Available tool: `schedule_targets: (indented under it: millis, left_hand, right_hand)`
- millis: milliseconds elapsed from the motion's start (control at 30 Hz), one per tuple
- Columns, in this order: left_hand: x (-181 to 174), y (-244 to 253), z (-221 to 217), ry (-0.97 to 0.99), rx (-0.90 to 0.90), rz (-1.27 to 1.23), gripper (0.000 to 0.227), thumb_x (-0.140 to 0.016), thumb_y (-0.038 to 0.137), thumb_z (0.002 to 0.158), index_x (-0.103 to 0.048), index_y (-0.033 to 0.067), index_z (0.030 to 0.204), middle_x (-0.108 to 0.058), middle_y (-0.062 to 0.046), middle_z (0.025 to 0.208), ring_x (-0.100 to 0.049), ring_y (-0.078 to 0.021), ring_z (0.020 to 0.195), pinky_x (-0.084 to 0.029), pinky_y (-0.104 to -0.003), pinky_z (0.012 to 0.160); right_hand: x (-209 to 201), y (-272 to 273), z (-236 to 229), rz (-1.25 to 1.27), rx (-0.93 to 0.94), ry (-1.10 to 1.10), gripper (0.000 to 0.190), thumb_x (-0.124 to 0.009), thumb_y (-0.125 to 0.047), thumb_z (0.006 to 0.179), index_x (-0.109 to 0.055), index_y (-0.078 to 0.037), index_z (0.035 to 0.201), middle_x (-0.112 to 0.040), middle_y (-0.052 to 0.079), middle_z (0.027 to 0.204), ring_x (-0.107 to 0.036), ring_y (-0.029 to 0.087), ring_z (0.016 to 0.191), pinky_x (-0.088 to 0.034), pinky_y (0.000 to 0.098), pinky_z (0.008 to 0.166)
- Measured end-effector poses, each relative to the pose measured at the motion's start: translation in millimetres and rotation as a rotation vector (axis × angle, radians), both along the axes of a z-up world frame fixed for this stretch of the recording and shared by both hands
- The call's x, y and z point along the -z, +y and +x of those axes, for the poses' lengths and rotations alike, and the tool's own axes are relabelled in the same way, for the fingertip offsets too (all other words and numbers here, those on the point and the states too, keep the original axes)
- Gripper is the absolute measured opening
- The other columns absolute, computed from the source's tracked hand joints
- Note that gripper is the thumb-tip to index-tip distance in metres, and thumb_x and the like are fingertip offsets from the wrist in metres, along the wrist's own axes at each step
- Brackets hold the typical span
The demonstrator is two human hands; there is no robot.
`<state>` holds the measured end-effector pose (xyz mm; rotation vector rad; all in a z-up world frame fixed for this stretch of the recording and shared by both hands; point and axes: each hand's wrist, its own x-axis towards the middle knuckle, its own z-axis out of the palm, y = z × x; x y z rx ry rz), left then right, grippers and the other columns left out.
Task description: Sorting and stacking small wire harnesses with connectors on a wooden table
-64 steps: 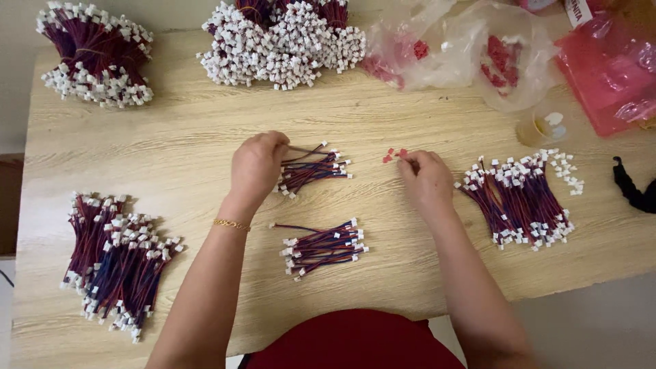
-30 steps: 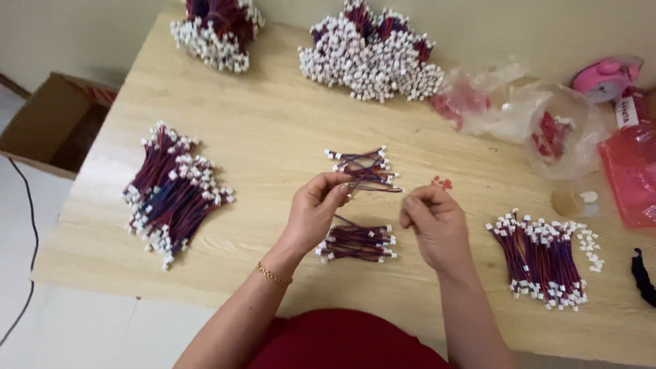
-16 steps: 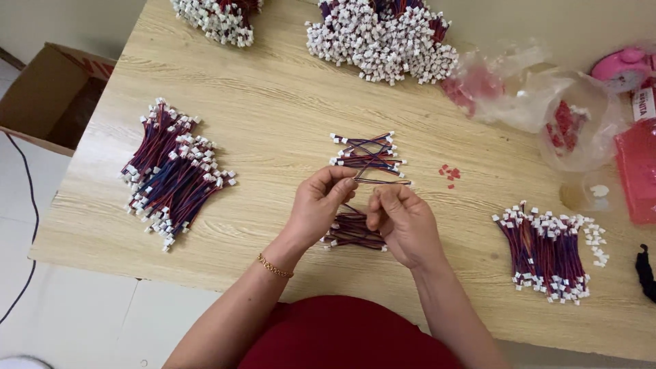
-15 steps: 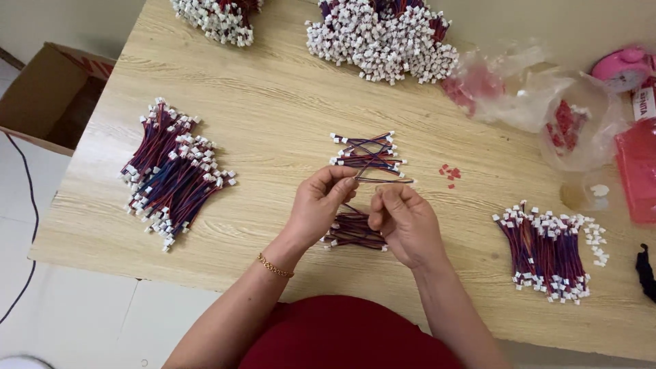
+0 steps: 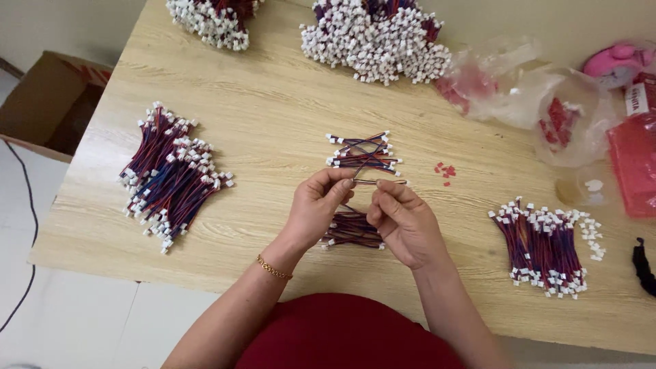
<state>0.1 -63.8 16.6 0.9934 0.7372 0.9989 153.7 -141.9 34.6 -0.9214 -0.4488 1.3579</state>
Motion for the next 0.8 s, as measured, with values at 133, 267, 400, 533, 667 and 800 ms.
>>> schedule_targets:
  millis: [133, 267, 400, 533, 667, 800]
  left_hand:
    - [1.0, -1.3, 6.0, -0.006, 0.003, -0.017, 0.018, -0.064, 0.008, 0.093, -0.067, 0.0028, 0.110, -0.068, -0.008, 0.087, -0.064, -0.0109, 0.078, -0.056, -0.022, 0.071]
    - [4.7, -5.9, 3.7, -0.010, -0.007, -0.041, 0.017, -0.065, 0.009, 0.092, -0.068, 0.0032, 0.108, -0.069, -0.009, 0.087, -0.065, -0.0117, 0.077, -0.057, -0.023, 0.071]
    - [-1.3, -5.6, 2.0, 0.005, -0.010, -0.044, 0.018, -0.066, 0.009, 0.092, -0.069, 0.0020, 0.107, -0.070, -0.011, 0.087, -0.067, -0.0130, 0.077, -0.058, -0.024, 0.070]
    - [5.9, -4.9, 7.9, -0.005, -0.009, -0.054, 0.017, -0.066, 0.010, 0.092, -0.068, 0.0030, 0.107, -0.070, -0.009, 0.087, -0.066, -0.0117, 0.077, -0.057, -0.023, 0.071]
    - [2.4, -6.7, 7.7, 0.006, 0.000, -0.065, 0.018, -0.066, 0.009, 0.091, -0.069, 0.0018, 0.107, -0.070, -0.009, 0.087, -0.066, -0.0123, 0.078, -0.058, -0.024, 0.071]
    - [5.6, -7.1, 7.8, 0.020, -0.007, -0.048, 0.017, -0.066, 0.009, 0.091, -0.069, 0.0012, 0.107, -0.070, -0.009, 0.087, -0.066, -0.0121, 0.078, -0.058, -0.024, 0.071]
  right_hand:
    - [-13.9, -0.7, -0.4, -0.006, -0.027, -0.046, 0.030, -0.061, -0.003, 0.091, -0.060, -0.006, 0.121, -0.058, 0.008, 0.080, -0.058, 0.014, 0.067, -0.052, 0.0235, 0.064]
    - [-4.5, -3.1, -1.0, -0.005, -0.010, 0.039, 0.011, -0.061, -0.003, 0.092, -0.063, -0.006, 0.101, -0.063, 0.014, 0.084, -0.065, 0.021, 0.069, -0.058, 0.0305, 0.064]
    - [0.5, -4.5, 0.3, 0.012, -0.027, 0.026, 0.009, -0.061, 0.004, 0.089, -0.062, -0.004, 0.093, -0.065, 0.018, 0.085, -0.068, 0.024, 0.068, -0.060, 0.0326, 0.062]
    - [5.5, -3.4, 4.0, 0.009, -0.035, -0.022, 0.009, -0.064, 0.004, 0.087, -0.062, -0.005, 0.090, -0.066, 0.017, 0.086, -0.068, 0.023, 0.068, -0.060, 0.0325, 0.062]
    - [-9.0, -3.2, -1.3, -0.056, -0.023, -0.046, 0.011, -0.064, 0.003, 0.087, -0.065, -0.003, 0.095, -0.068, 0.014, 0.089, -0.071, 0.023, 0.076, -0.061, 0.0303, 0.066]
    - [-19.8, -5.4, -5.6, -0.079, -0.028, -0.094, 0.016, -0.064, 0.005, 0.086, -0.066, -0.002, 0.100, -0.070, 0.014, 0.092, -0.072, 0.022, 0.080, -0.062, 0.0305, 0.070]
